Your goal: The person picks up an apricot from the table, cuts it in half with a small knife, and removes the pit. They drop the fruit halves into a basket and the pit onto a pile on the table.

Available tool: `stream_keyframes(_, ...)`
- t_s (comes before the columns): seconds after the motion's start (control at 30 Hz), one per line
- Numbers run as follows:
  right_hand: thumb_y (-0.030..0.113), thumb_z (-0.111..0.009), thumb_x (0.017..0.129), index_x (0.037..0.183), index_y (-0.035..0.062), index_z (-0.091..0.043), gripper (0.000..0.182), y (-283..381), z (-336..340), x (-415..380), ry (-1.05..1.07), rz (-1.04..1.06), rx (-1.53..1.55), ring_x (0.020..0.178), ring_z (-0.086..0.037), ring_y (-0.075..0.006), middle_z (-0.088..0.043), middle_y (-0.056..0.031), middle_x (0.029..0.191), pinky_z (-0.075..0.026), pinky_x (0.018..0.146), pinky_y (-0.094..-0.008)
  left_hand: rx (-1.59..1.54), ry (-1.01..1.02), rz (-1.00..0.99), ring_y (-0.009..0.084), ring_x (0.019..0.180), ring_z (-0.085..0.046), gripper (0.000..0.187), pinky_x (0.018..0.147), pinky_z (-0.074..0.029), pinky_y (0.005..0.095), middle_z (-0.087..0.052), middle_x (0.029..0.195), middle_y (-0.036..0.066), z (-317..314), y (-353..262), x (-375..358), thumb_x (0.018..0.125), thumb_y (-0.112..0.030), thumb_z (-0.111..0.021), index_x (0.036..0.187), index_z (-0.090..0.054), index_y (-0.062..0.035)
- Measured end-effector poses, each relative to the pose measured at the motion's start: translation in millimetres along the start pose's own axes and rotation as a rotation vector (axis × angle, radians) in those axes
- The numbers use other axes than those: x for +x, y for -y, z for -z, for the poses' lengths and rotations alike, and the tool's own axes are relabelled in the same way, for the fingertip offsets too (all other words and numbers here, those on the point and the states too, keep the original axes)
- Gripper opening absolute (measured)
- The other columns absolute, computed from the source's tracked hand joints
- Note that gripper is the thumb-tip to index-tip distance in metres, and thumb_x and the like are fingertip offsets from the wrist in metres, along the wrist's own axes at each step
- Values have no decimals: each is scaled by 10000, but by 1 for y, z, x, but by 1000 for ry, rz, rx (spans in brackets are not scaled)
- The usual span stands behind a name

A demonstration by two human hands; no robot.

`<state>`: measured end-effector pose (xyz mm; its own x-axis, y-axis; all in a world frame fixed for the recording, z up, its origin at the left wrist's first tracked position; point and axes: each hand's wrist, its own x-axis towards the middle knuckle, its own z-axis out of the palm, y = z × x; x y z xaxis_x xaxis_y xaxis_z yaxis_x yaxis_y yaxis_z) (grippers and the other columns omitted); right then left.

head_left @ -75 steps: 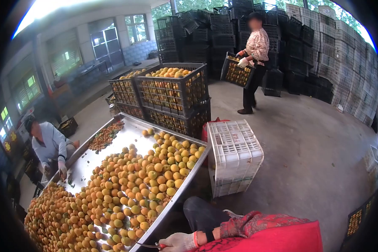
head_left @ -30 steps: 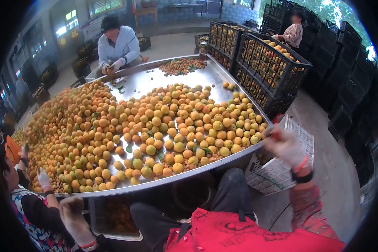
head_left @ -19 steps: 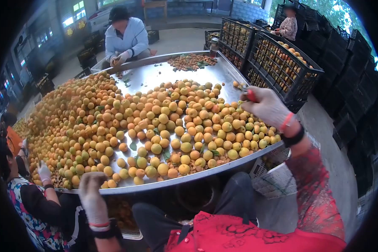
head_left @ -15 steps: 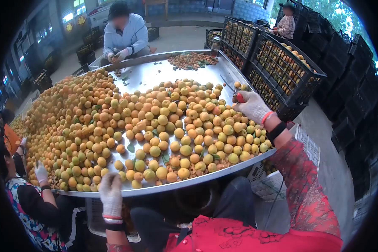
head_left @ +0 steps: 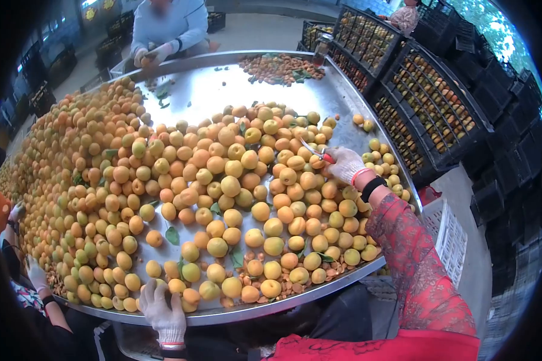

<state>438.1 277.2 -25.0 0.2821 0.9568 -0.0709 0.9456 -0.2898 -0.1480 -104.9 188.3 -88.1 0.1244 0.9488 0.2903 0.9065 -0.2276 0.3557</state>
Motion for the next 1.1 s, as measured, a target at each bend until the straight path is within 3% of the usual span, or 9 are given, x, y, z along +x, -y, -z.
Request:
stream_keyframes(0.2, 278, -691, 717, 1110, 131, -586, 432, 5, -12, 20, 79, 21, 19, 954, -632, -379, -668, -195, 951, -496, 832, -441, 26, 12, -8, 388, 1108, -503, 291, 969, -355, 497, -567, 1210, 173, -2, 1, 2, 724, -153, -705, 976, -599, -56)
stream_keyframes(0.43, 234, -787, 726, 1134, 44, -613, 482, 10, -15, 9, 195, -85, 706, 826, -595, -117, -628, -19, 935, -514, 732, -282, 3, -10, 21, 367, 1117, -508, 289, 978, -358, 490, -575, 1196, 157, 0, -1, 0, 717, -153, -713, 976, -620, -64)
stream_keyframes(0.53, 204, -776, 736, 1140, 52, -616, 460, 38, -5, -20, 296, -140, 973, 804, -599, -99, -633, -4, 922, -517, 698, -267, 10, -27, 26, 363, 1117, -510, 279, 972, -365, 483, -582, 1177, 151, 3, -4, 0, 718, -155, -717, 970, -626, -73)
stream_keyframes(0.63, 166, -738, 720, 1086, 86, -646, 386, 83, 6, -54, 449, -26, 776, 779, -606, -64, -649, 5, 817, -516, 662, -247, 15, -48, 23, 368, 1109, -513, 263, 962, -370, 479, -586, 1169, 150, 4, -1, -2, 717, -164, -723, 945, -632, -69)
stream_keyframes(0.73, 302, -685, 712, 1076, 114, -633, 413, 111, -7, -86, 387, 330, 433, 794, -673, -260, -691, -140, 850, -528, 735, -369, -20, -64, 20, 373, 1104, -514, 257, 952, -377, 483, -588, 1169, 151, 3, 1, -5, 715, -170, -725, 930, -632, -64)
stream_keyframes(0.8, 370, -616, 747, 1145, 172, -613, 444, 133, -14, -104, 292, 333, 204, 862, -659, -373, -681, -198, 895, -522, 764, -432, -40, -71, 18, 366, 1071, -519, 247, 923, -396, 480, -590, 1141, 152, 7, -2, -5, 713, -173, -725, 905, -623, -54)
stream_keyframes(0.83, 329, -700, 698, 1136, 190, -623, 466, 145, -15, -111, 298, 239, 225, 827, -667, -351, -686, -180, 906, -528, 738, -406, -46, -92, -3, 364, 1061, -521, 243, 918, -399, 477, -590, 1134, 150, 5, -1, -7, 713, -172, -726, 897, -621, -54)
stream_keyframes(1.0, 346, -735, 780, 1201, 92, -623, 504, 155, -22, -157, 297, 66, 825, 705, -644, -141, -668, -57, 803, -512, 628, -319, -54, -174, -33, 374, 1015, -520, 227, 910, -404, 465, -583, 1098, 140, 3, 4, -11, 704, -172, -727, 862, -606, -61)
stream_keyframes(1.1, 283, -714, 821, 1088, 45, -658, 362, 168, -15, -192, 346, -89, 1109, 675, -578, -82, -642, -14, 805, -471, 596, -249, 52, -267, -111, 376, 1017, -522, 237, 925, -401, 462, -587, 1112, 144, 14, -3, -16, 708, -171, -720, 888, -613, -59)
